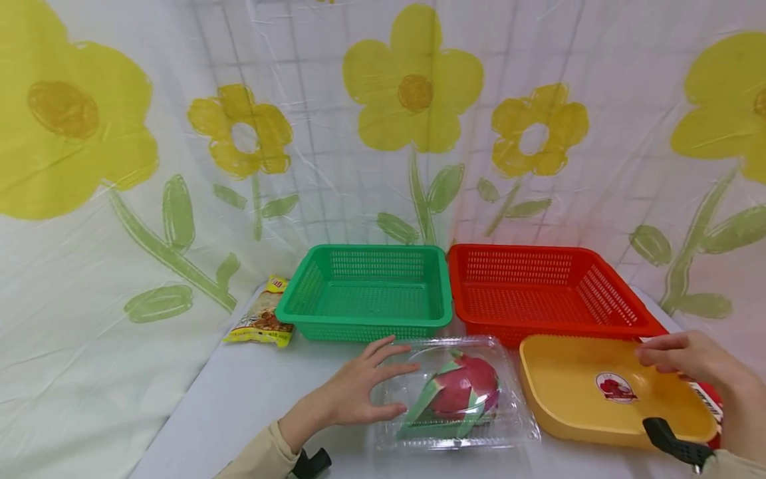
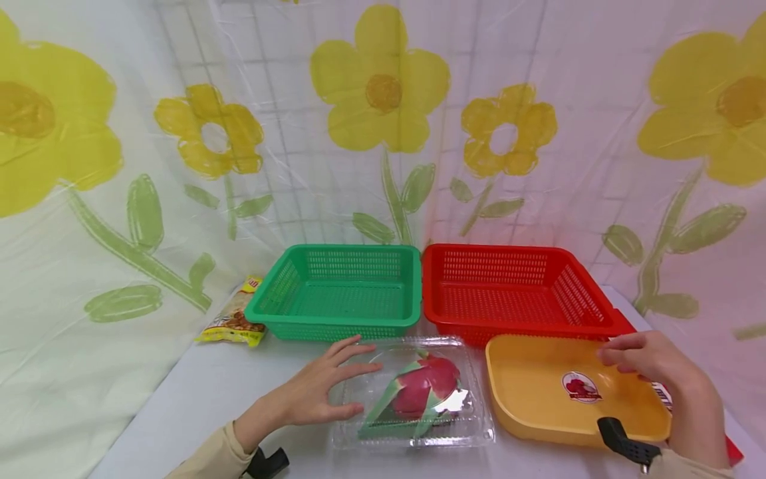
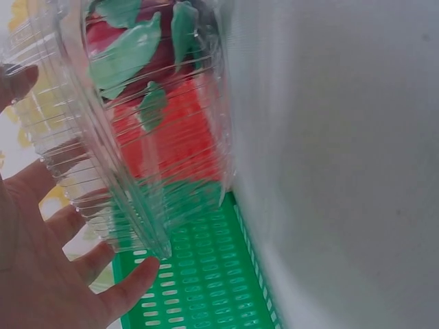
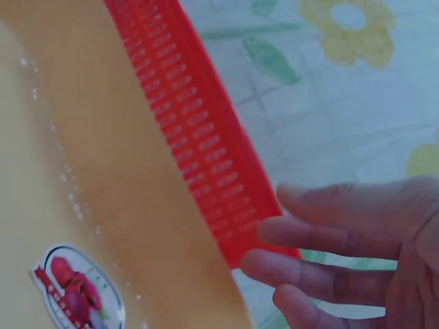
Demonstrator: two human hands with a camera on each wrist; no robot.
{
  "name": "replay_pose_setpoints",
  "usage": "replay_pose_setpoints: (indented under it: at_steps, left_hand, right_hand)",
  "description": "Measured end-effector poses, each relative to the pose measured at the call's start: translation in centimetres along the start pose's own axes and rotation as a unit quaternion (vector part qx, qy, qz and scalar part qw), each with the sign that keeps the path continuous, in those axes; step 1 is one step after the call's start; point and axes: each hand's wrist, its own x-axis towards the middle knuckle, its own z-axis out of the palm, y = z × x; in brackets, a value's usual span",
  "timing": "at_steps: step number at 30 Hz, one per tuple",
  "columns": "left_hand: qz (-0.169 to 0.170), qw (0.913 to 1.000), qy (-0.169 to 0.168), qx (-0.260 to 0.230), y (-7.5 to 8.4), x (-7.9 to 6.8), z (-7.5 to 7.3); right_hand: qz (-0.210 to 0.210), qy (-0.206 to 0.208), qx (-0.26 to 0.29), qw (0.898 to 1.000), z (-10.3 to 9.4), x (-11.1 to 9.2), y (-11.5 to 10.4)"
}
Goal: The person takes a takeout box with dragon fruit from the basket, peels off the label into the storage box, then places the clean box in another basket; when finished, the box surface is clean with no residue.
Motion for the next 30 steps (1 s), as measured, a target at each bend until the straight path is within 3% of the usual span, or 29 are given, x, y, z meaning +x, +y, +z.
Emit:
replay_pose_setpoints:
  at_steps: [4,8,12,15,24,30]
  left_hand:
    - [0.007,0.9999,0.015,0.003,0.0,-0.1,0.1]
    - [0.022,0.9989,0.042,0.001,0.1,-0.5,0.7]
    - [0.048,0.9947,0.091,0.007,0.3,-1.2,2.0]
    - [0.046,0.991,0.125,0.008,0.5,-1.4,2.5]
    - [-0.044,0.9851,0.163,-0.034,1.7,-1.8,2.8]
    - [-0.161,0.9678,0.173,-0.086,2.8,-2.0,3.2]
  right_hand:
    - [-0.039,0.018,-0.012,0.999,-0.1,-0.5,-1.5]
    - [-0.124,0.055,-0.007,0.991,1.1,-1.1,-3.7]
    - [-0.232,0.085,0.005,0.969,3.1,-0.8,-6.4]
    - [-0.293,0.102,-0.001,0.951,4.4,0.5,-9.3]
    - [-0.388,0.093,-0.077,0.914,8.6,5.5,-16.6]
    - [-0.389,0.037,-0.13,0.911,11.4,7.5,-19.0]
